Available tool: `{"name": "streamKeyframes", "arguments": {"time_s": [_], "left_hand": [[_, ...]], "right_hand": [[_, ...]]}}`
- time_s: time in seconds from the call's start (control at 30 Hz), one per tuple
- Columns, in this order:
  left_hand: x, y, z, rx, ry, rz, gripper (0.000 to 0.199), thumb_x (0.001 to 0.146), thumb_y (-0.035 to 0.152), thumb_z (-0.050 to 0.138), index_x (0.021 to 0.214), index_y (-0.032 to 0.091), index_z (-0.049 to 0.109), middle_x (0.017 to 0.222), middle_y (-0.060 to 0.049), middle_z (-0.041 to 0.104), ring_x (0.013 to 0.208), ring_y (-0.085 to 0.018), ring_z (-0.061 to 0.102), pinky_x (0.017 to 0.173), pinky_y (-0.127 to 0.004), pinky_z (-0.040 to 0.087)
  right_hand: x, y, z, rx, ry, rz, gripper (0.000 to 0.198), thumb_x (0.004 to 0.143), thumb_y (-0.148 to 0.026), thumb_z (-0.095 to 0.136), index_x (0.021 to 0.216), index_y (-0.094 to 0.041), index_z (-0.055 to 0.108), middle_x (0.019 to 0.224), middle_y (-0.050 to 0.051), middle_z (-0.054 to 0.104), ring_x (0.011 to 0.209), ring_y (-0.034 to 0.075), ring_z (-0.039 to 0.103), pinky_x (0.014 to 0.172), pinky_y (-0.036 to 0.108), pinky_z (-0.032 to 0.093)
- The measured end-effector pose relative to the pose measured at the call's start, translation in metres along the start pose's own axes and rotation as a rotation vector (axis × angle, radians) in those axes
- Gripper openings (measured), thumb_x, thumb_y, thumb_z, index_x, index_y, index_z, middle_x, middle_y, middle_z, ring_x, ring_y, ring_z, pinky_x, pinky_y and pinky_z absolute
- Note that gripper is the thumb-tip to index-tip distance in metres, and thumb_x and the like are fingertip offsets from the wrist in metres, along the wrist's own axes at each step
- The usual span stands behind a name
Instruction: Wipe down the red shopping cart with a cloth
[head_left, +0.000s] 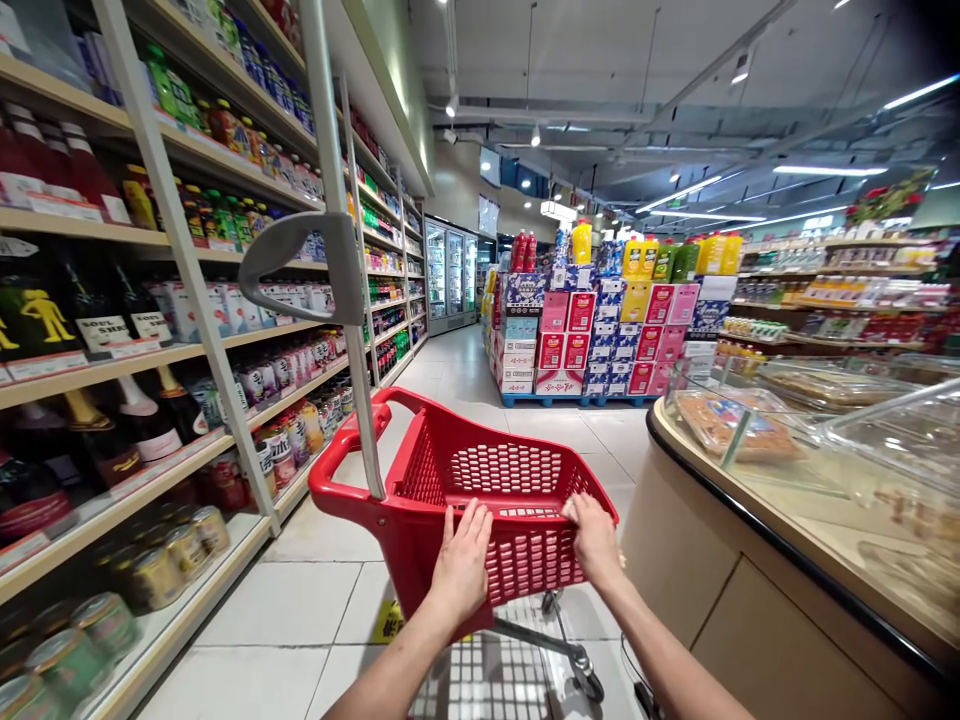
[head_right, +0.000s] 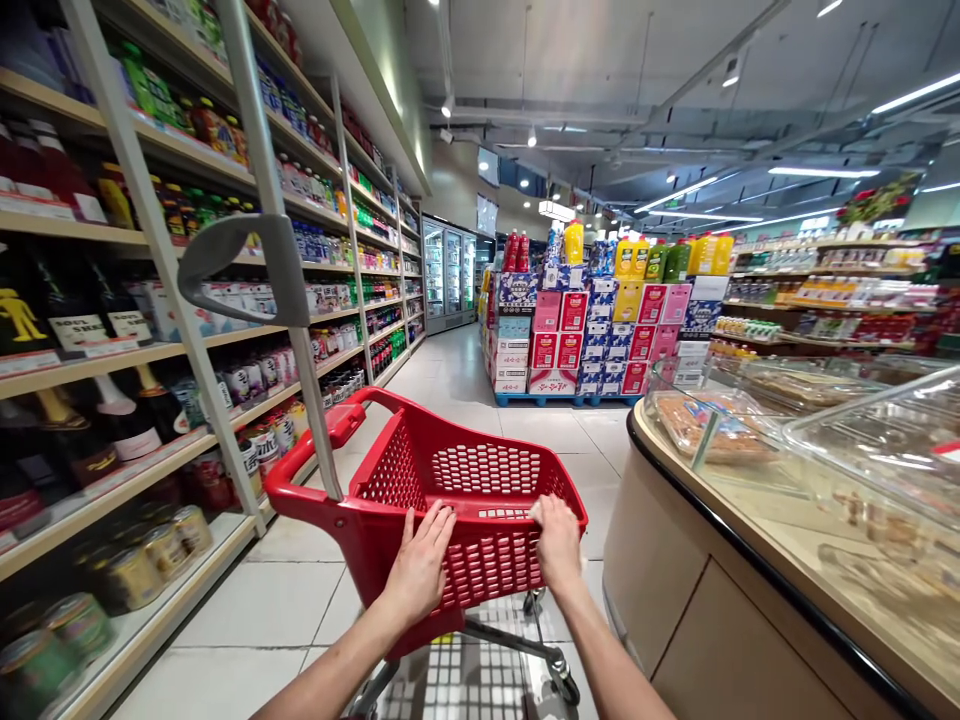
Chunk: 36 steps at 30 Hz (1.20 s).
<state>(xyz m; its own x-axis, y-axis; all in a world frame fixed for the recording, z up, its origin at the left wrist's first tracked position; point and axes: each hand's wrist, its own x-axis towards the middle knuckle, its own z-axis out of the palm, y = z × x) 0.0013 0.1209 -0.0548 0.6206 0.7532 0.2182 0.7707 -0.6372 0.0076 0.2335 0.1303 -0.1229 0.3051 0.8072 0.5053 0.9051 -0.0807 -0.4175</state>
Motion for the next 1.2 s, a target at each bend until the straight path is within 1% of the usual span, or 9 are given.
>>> {"name": "streamKeyframes", "arguments": {"time_s": [0.17,0.37,0.57,0.67,0.77,0.83,0.9,1.07,1.2], "left_hand": [[-0.001,-0.003,0.002,0.037,0.017,0.019,0.064,0.071,0.017,0.039,0.133,0.012,0.026,0.141,-0.007,0.027,0.132,-0.021,0.012,0.108,-0.050,0.006],[-0.011,-0.016,0.001,0.076,0.144,-0.113,0.061,0.071,0.011,0.036,0.131,0.009,0.031,0.141,-0.008,0.029,0.132,-0.021,0.011,0.109,-0.044,0.010],[-0.013,-0.015,-0.002,0.054,0.174,-0.112,0.057,0.070,0.012,0.038,0.127,0.007,0.037,0.135,-0.010,0.039,0.130,-0.022,0.021,0.109,-0.044,0.011],[-0.025,-0.033,-0.014,0.059,0.282,-0.046,0.056,0.071,0.010,0.037,0.126,0.012,0.038,0.133,-0.007,0.042,0.129,-0.020,0.023,0.109,-0.042,0.012],[-0.040,-0.066,-0.037,0.076,0.553,-0.274,0.051,0.074,0.011,0.035,0.125,0.010,0.037,0.128,-0.011,0.046,0.128,-0.021,0.026,0.108,-0.045,0.011],[-0.046,-0.088,-0.051,0.077,0.654,-0.459,0.052,0.073,0.012,0.037,0.125,0.008,0.036,0.126,-0.015,0.046,0.127,-0.025,0.027,0.107,-0.048,0.014],[-0.048,-0.102,-0.061,0.076,0.600,-0.499,0.055,0.068,0.011,0.041,0.123,0.009,0.038,0.126,-0.014,0.047,0.127,-0.028,0.026,0.105,-0.052,0.014],[-0.049,-0.109,-0.064,0.076,0.424,-0.424,0.050,0.065,0.008,0.040,0.114,0.014,0.050,0.123,-0.010,0.051,0.126,-0.028,0.028,0.105,-0.056,0.010],[-0.057,-0.110,-0.064,0.060,0.420,-0.407,0.054,0.065,0.004,0.036,0.117,0.015,0.048,0.124,-0.009,0.051,0.126,-0.026,0.029,0.104,-0.056,0.013]], "right_hand": [[-0.012,-0.033,0.017,0.103,0.005,-0.369,0.053,0.076,-0.002,0.028,0.122,-0.019,0.047,0.129,0.008,0.046,0.123,0.019,0.035,0.100,0.044,0.029],[-0.002,-0.001,0.007,-0.003,0.034,-0.020,0.051,0.075,-0.003,0.024,0.119,-0.010,0.050,0.123,0.015,0.050,0.119,0.025,0.040,0.097,0.049,0.030],[-0.009,-0.077,0.020,0.181,-0.033,-0.384,0.054,0.073,0.000,0.027,0.120,-0.015,0.050,0.123,0.009,0.051,0.117,0.019,0.042,0.098,0.041,0.031],[-0.005,-0.065,0.013,0.174,-0.063,-0.333,0.051,0.073,-0.002,0.029,0.117,-0.015,0.052,0.118,0.010,0.055,0.110,0.019,0.048,0.095,0.039,0.034],[0.002,-0.032,0.007,0.114,-0.038,-0.158,0.048,0.072,-0.005,0.030,0.112,-0.012,0.055,0.109,0.012,0.059,0.102,0.020,0.053,0.090,0.037,0.038],[0.004,-0.037,0.010,0.138,-0.030,-0.152,0.048,0.071,-0.006,0.031,0.112,-0.013,0.055,0.107,0.012,0.060,0.101,0.021,0.054,0.090,0.037,0.039],[0.002,-0.076,0.017,0.243,-0.022,-0.226,0.048,0.071,-0.007,0.031,0.112,-0.014,0.055,0.106,0.011,0.061,0.100,0.020,0.054,0.089,0.036,0.040],[-0.012,-0.226,0.030,0.533,0.027,-0.514,0.044,0.079,-0.010,0.032,0.119,-0.015,0.049,0.116,0.012,0.055,0.107,0.020,0.050,0.090,0.039,0.042],[-0.025,-0.243,0.026,0.471,0.091,-0.739,0.047,0.083,-0.011,0.034,0.129,-0.016,0.037,0.127,0.015,0.047,0.121,0.022,0.038,0.096,0.045,0.036]]}}
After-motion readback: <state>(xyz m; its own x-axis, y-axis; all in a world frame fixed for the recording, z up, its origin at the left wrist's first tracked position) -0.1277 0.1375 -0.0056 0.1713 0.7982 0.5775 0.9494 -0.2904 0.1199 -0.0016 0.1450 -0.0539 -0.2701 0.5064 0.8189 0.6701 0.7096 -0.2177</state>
